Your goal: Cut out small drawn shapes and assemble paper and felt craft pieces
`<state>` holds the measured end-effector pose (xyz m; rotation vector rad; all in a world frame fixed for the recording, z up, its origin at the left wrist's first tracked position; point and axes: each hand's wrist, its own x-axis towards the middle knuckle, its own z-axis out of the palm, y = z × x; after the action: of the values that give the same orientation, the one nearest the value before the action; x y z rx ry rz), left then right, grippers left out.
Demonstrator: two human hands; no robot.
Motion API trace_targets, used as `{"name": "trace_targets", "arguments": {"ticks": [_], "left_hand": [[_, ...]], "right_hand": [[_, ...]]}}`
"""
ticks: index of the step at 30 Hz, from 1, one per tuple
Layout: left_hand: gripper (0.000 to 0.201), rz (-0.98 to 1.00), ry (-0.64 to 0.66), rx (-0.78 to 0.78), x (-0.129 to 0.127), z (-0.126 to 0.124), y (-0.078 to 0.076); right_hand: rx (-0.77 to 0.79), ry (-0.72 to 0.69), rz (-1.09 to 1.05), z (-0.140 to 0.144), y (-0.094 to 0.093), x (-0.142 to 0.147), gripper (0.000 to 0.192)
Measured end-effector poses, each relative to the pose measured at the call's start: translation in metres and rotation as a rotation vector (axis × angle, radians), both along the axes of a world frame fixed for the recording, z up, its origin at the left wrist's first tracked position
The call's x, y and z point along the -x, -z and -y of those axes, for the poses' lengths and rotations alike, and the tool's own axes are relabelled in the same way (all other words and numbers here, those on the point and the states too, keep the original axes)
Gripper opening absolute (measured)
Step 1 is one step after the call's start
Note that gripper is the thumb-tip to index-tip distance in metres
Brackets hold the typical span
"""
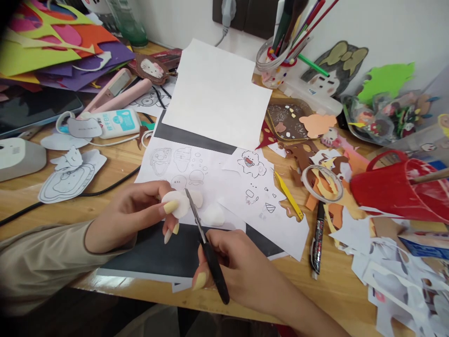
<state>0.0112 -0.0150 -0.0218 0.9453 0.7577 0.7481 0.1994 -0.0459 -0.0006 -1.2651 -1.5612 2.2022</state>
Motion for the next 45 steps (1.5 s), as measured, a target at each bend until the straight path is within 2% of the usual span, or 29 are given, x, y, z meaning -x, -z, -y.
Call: {"name": "trace_targets", "arguments": {"ticks": [5, 8, 11, 27, 35, 38, 41, 45], "left_hand": [[0.014, -0.02, 0.003, -0.026, 0.001, 0.0, 0.001], [0.013, -0.035, 0.006, -0.033, 0.001, 0.001, -0.001], [0.014, -0.052, 0.005, -0.029, 0.001, 0.001, -0.001], [0.013, -0.037, -0.007, -0.017, 0.0, 0.0, -0.001], [0.013, -0.02, -0.016, 0.001, 0.0, 0.001, -0.001], [0.013, -0.025, -0.009, -0.009, 0.001, 0.001, -0.001], [0.015, -0.074, -0.007, -0.057, 0.002, 0.0, -0.001], [0.021, -0.177, -0.059, -0.163, 0.003, -0.005, -0.002]], "right_hand": [[-0.033, -0.043, 0.063, 0.0, 0.0, -0.002, 0.049], [-0.02, -0.052, 0.06, 0.0, 0.0, -0.003, 0.041], [-0.01, -0.049, 0.069, 0.0, -0.001, -0.003, 0.032], [-0.059, -0.026, 0.11, 0.0, 0.0, -0.003, 0.018], [-0.068, 0.047, 0.103, -0.001, 0.0, -0.001, 0.015], [-0.121, 0.109, 0.123, -0.003, -0.002, -0.004, 0.011], [-0.319, 0.174, 0.328, -0.01, -0.003, -0.016, 0.015], [-0.755, 0.233, 1.095, -0.023, -0.005, -0.04, 0.018]]}}
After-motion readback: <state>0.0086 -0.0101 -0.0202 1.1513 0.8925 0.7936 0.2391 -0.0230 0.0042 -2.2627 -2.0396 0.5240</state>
